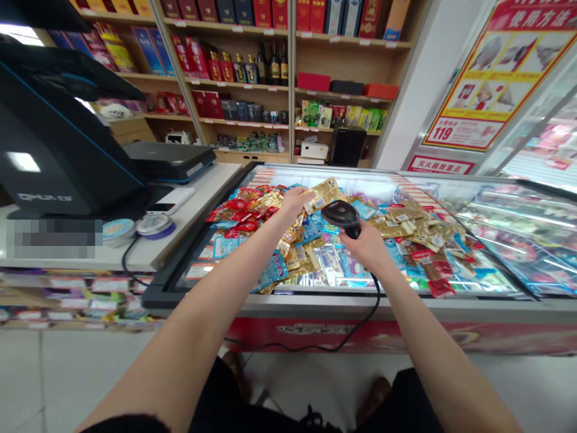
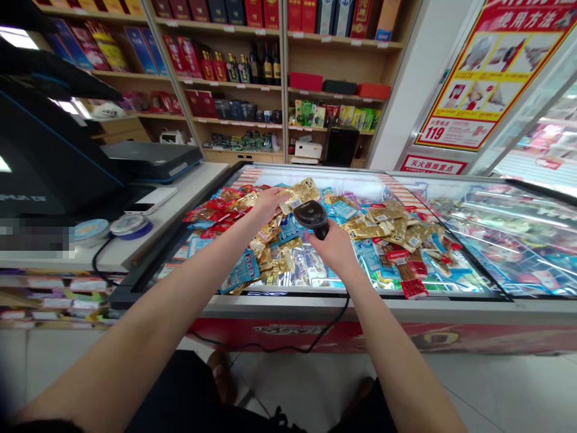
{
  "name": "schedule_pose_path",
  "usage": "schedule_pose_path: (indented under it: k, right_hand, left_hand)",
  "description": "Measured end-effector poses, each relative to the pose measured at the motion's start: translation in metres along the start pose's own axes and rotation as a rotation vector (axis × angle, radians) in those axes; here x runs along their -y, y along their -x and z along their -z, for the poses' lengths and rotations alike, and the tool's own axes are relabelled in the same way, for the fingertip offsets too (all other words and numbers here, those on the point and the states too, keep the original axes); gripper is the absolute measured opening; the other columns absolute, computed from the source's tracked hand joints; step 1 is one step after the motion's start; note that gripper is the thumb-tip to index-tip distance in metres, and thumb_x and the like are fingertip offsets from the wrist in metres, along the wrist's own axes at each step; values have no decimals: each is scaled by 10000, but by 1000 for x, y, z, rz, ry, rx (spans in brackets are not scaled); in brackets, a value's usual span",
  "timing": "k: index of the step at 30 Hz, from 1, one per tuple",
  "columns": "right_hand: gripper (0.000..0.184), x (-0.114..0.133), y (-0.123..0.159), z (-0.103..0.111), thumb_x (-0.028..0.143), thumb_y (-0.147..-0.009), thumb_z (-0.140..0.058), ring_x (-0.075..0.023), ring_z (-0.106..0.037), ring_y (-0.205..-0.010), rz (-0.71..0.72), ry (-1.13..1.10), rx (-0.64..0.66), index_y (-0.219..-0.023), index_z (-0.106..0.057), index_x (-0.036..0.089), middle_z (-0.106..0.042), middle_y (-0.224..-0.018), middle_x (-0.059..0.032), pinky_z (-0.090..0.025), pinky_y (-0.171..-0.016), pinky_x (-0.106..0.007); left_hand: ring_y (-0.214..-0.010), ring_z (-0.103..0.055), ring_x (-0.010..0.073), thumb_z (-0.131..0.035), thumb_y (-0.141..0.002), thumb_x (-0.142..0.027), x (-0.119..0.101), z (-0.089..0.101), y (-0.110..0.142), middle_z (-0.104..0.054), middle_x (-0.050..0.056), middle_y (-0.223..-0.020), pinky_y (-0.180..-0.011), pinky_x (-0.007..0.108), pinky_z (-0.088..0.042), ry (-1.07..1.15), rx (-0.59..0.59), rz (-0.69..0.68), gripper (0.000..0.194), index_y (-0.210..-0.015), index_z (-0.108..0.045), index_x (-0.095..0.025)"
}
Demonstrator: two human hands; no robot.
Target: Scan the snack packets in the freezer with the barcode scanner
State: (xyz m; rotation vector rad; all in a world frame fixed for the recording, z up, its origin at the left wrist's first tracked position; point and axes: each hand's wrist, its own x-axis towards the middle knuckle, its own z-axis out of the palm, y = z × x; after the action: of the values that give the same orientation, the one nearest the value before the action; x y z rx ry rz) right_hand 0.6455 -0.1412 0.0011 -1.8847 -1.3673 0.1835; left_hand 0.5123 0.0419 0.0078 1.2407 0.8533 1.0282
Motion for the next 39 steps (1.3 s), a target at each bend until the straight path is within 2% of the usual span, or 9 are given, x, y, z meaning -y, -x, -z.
schedule_pose_path:
  k: [10,18,22,28,33,36,39]
  right_hand:
    - [231,-3,18,-2,393,-753,-692,-282,-697,-758,7,-29,-47,-878,-679,199,-695,-708,-75,-504,-681,-331]
    - [152,-6,14,-5,332,-730,-681,-246,-646,-609,-45,-149,11,-800,-626,208,-605,-578,-38,-497,-592,-325]
    - [152,-8,11,-9,315,-741,-668,-243,-649,-597,-39,-148,25,-834,-632,200,-614,-586,-39,-502,-577,-321]
    - [161,-6,8,-9,327,-758,-655,-251,-668,-603,-65,-109,43,-834,-641,186,-637,-600,-56,-512,-580,-319]
    - [176,-14,6,-7,324,-735,-661,-211,-627,-508,-100,-177,8,-842,-620,191,-608,-548,-18,-489,-520,-293]
    - [155,-25,5,-2,322,-733,-655,-167,-535,-391,-154,-321,-26,-799,-571,210,-560,-488,19,-431,-421,-272]
    - [177,-35,4,13,329,-721,-680,-146,-485,-351,-188,-432,-76,-746,-539,224,-533,-454,33,-409,-373,-264]
  left_hand:
    - [-571,-581,102,-738,-738,-133,1,-1,23,-610,-43,-614,-608,209,-482,-16,-12,-25,151,-737,-594,-180]
    - [-613,-619,122,-678,-770,-90,0,-2,32,-614,-37,-634,-668,240,-527,-8,-41,16,155,-725,-562,-183]
    - [-631,-633,143,-676,-780,-85,2,-2,32,-605,-30,-630,-690,265,-539,-26,-53,4,151,-729,-576,-187]
    - [-624,-615,125,-649,-811,-89,9,-3,25,-610,-36,-644,-667,233,-519,-65,-51,20,128,-760,-586,-187]
    - [-652,-638,123,-673,-785,-84,15,-5,15,-612,-41,-660,-690,225,-525,-94,-31,11,131,-777,-595,-189]
    - [-646,-638,127,-687,-780,-74,16,-15,12,-603,-37,-640,-709,239,-531,-137,-27,22,142,-757,-598,-182]
    - [-667,-649,134,-699,-782,-63,16,-40,13,-604,-30,-628,-760,262,-542,-109,35,50,146,-761,-608,-176]
